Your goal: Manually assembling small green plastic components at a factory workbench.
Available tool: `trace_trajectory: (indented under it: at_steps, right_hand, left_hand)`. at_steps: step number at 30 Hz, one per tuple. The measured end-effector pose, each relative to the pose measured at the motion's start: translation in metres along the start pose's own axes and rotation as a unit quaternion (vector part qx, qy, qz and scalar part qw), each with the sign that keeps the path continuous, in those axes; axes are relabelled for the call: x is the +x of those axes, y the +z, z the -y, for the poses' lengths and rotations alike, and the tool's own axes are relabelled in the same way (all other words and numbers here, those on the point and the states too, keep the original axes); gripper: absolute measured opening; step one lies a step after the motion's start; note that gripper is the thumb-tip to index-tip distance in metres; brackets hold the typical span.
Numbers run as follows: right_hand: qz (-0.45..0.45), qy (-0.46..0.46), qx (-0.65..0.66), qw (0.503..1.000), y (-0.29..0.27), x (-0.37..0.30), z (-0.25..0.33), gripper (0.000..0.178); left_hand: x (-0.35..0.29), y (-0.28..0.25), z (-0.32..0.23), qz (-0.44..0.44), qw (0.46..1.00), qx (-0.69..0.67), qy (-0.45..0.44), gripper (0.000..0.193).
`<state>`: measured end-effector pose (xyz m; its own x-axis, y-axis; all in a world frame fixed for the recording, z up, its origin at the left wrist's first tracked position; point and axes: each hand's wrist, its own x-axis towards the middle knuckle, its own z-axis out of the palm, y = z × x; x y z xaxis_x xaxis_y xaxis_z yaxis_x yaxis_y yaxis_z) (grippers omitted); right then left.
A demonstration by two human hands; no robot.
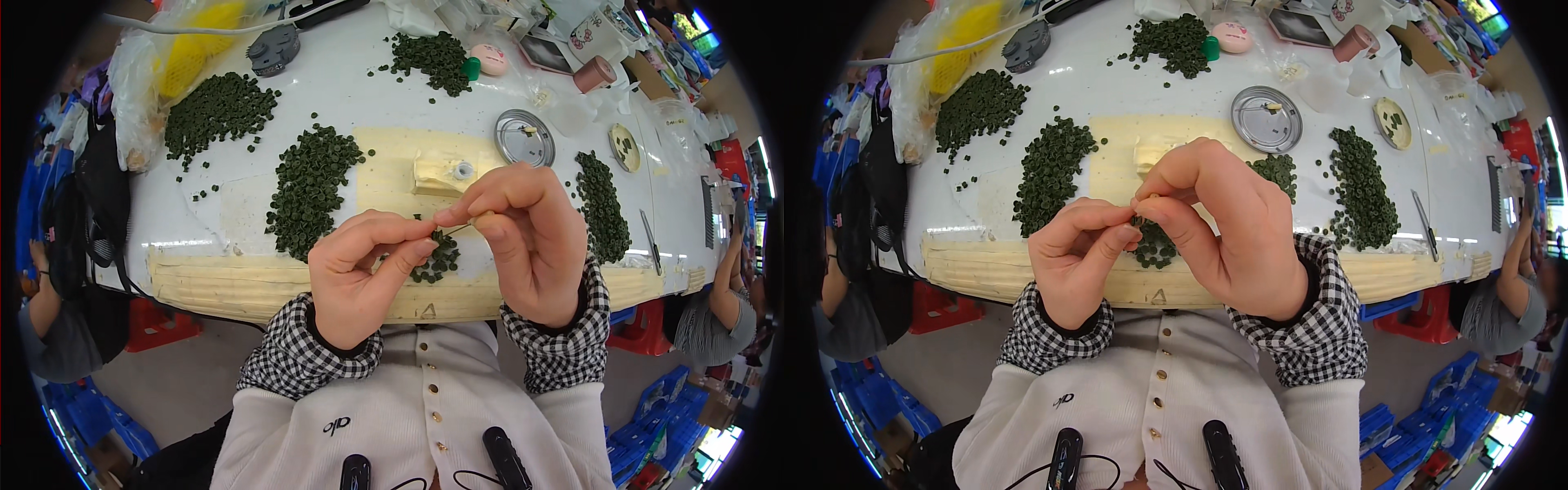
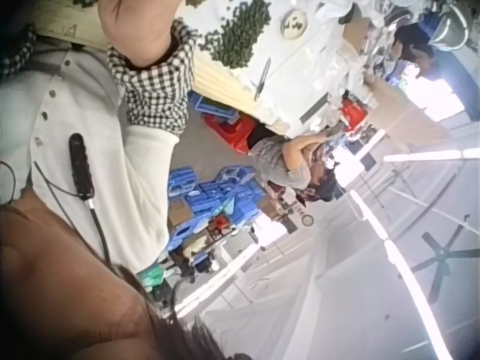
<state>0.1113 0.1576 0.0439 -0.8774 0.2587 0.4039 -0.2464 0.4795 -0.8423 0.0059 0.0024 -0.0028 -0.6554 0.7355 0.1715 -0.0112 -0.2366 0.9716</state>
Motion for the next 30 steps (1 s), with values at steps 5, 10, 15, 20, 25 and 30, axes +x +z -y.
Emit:
trace_trajectory:
  at_steps: [5, 10, 15, 20, 25, 30]
  right_hand:
    - [0.012, -0.016, -0.05, 0.999, -0.002, 0.003, 0.003, 0.018]
    - [-0.05, -0.021, -0.022, 0.998, -0.001, 0.003, 0.001, 0.014]
    - [-0.21, -0.053, -0.142, 0.966, 0.0, 0.009, -0.016, 0.005]
    - [-0.163, -0.054, -0.311, 0.935, -0.002, 0.016, -0.028, 0.008]
    - [-0.145, -0.033, -0.313, 0.938, -0.002, 0.015, -0.027, 0.009]
    - [-0.116, -0.032, -0.336, 0.934, -0.004, 0.014, -0.026, 0.011]
  left_hand:
    - [0.0, 0.0, 0.0, -0.003, 1.0, 0.001, -0.006, 0.017]
    - [0.0, 0.0, -0.002, 0.0, 1.0, 0.004, -0.003, 0.018]
    - [0.0, -0.003, -0.001, 0.017, 0.999, 0.036, 0.011, 0.016]
    - [-0.001, -0.001, -0.002, -0.002, 1.0, -0.003, -0.009, 0.018]
    - [0.0, -0.002, -0.003, 0.003, 1.0, 0.014, 0.004, 0.016]
    - [-0.001, -0.002, -0.001, -0.001, 1.0, -0.013, 0.002, 0.018]
